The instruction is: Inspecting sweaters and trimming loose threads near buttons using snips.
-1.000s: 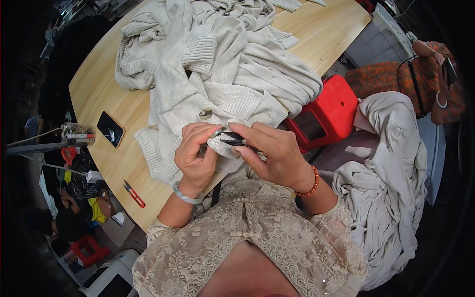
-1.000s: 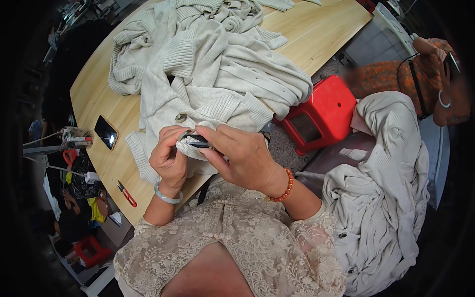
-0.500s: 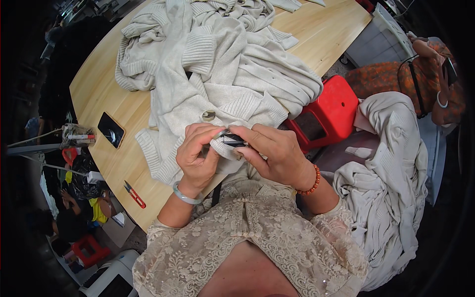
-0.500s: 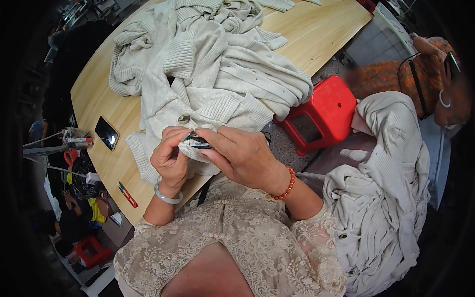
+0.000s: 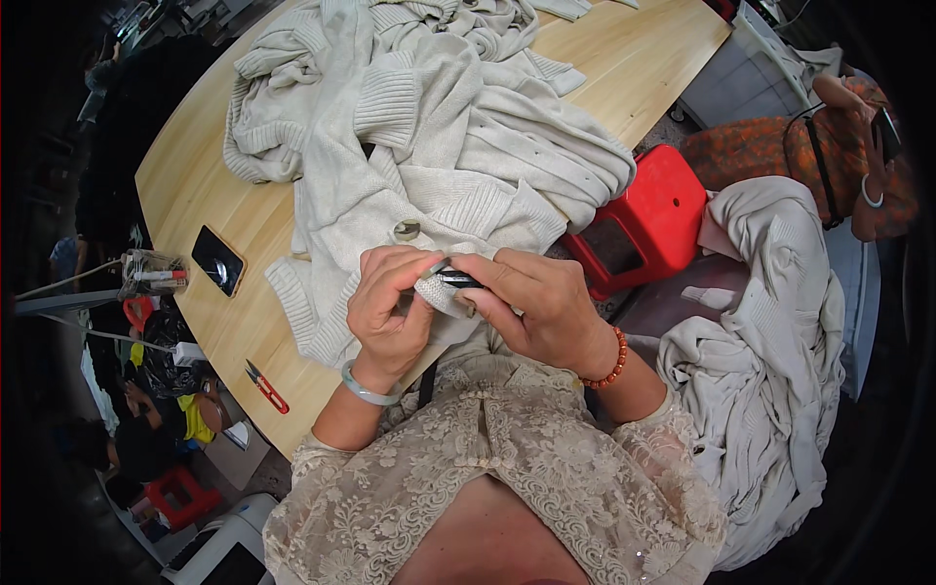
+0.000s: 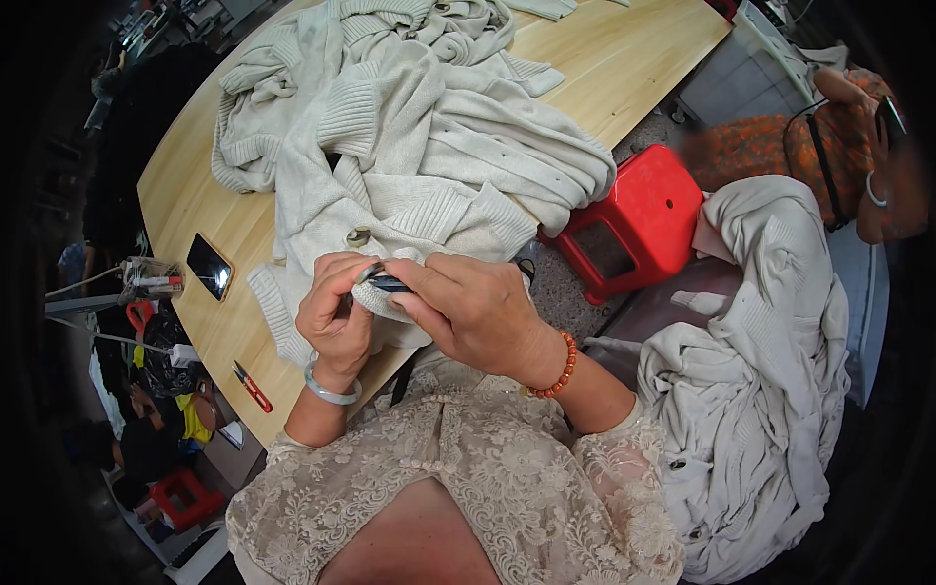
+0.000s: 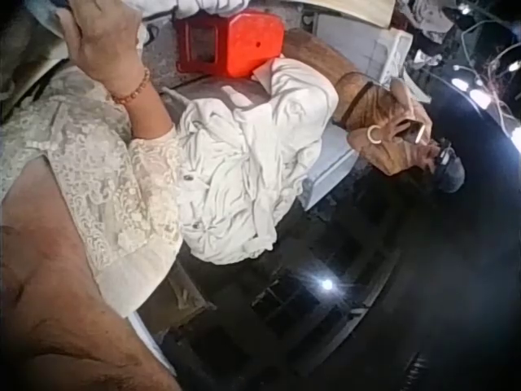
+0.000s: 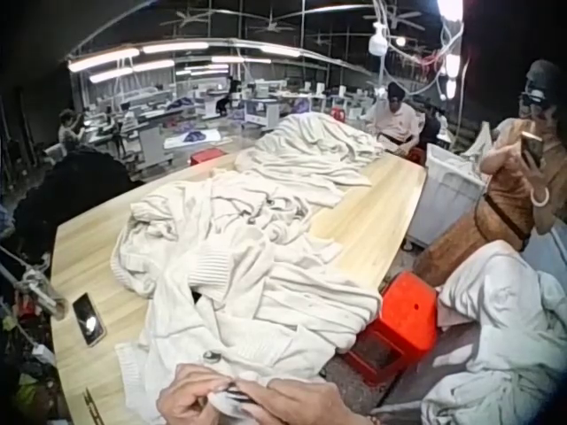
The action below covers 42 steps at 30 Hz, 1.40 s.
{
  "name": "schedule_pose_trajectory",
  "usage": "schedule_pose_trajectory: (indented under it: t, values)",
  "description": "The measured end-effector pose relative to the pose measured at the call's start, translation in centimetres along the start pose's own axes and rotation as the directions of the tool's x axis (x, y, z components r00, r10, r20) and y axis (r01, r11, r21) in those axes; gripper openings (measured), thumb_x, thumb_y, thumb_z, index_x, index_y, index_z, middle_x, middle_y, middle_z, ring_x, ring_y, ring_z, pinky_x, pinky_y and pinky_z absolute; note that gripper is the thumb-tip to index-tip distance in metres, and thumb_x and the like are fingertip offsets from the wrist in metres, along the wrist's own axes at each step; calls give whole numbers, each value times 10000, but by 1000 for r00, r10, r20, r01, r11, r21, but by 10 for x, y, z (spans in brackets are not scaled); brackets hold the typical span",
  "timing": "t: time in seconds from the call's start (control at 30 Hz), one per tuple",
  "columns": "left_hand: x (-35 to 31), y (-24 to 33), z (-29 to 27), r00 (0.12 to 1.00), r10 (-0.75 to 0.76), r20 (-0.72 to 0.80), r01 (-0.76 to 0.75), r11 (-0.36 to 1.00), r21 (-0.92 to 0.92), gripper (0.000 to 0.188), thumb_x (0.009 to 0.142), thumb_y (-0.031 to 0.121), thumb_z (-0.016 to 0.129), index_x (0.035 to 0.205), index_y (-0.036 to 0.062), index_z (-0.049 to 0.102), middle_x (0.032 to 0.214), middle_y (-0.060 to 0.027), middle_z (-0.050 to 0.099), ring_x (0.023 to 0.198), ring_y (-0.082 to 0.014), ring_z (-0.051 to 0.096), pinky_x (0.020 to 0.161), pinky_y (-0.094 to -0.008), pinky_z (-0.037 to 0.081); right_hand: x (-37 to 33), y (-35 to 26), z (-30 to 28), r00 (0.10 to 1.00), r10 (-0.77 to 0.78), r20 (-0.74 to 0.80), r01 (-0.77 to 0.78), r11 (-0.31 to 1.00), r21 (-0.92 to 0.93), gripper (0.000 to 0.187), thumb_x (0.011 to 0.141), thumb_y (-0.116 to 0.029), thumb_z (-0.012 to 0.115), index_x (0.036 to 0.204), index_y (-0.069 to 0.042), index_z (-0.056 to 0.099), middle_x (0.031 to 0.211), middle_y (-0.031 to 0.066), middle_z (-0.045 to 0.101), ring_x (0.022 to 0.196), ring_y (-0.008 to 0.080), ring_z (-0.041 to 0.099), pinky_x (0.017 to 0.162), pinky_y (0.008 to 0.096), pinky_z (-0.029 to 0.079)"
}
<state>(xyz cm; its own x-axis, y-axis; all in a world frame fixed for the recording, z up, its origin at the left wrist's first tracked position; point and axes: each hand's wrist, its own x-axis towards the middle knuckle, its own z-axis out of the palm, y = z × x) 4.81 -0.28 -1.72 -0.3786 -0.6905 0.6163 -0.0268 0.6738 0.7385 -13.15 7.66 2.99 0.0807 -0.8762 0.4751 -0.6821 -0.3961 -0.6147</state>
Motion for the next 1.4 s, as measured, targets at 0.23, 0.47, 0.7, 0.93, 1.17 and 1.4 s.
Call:
schedule_pose_trajectory:
  t: [0.23, 0.47, 0.7, 0.93, 1.17, 1.4]
  values:
    - [0, -1, 1, 1000, -18, 12, 18, 1000, -14, 208, 809, 34, 723, 1013, -3, 703, 941, -105, 708, 880, -259, 635, 831, -336, 458, -2, 2, 5, 999, 5, -35, -6, 1000, -29, 292, 831, -85, 739, 1111, -23, 687, 739, 89, 601, 578, 237, 574, 515, 316, 445]
    - [-3, -5, 1, 999, -40, 0, 40, 999, -35, 210, 801, 22, 722, 1010, 4, 706, 944, -107, 709, 879, -257, 635, 831, -335, 459, -8, 4, 5, 985, 130, -110, -110, 978, 179, 345, 806, -113, 789, 1115, -26, 660, 776, 64, 640, 546, 150, 564, 495, 270, 440]
    - [0, -2, 4, 1000, -16, 2, 16, 1000, -3, 213, 797, 21, 722, 1009, 2, 705, 948, -110, 708, 878, -263, 633, 826, -338, 460, -1, 2, 17, 984, 65, -164, -39, 986, 161, 286, 735, 29, 747, 1007, -30, 677, 742, 29, 624, 544, 95, 539, 495, 229, 412]
    - [2, -17, -17, 914, -358, -191, 300, 913, -278, 135, 889, -2, 660, 1017, -44, 673, 1019, -77, 703, 924, -159, 622, 851, -284, 493, 17, 54, 14, 868, 484, -115, -371, 784, 497, 320, 867, -152, 727, 1148, -12, 661, 892, 32, 705, 576, 75, 505, 536, 221, 408]
    - [34, -76, -43, 794, -588, -155, 427, 720, -547, 243, 955, 16, 609, 1189, -50, 619, 1095, -73, 676, 978, -110, 629, 874, -233, 485, 26, 54, 60, 913, 349, 211, -407, 748, 524, 239, 908, -155, 711, 1047, 38, 685, 879, -41, 622, 678, 6, 382, 570, 179, 336]
    - [-4, -18, -37, 838, -499, -219, 443, 858, -260, 325, 924, 43, 655, 1226, -27, 556, 1068, -56, 597, 938, -84, 545, 837, -228, 467, 30, 55, 50, 876, 444, 187, -470, 701, 537, 199, 930, -171, 699, 878, 15, 653, 717, -102, 479, 666, -4, 360, 536, 193, 298]
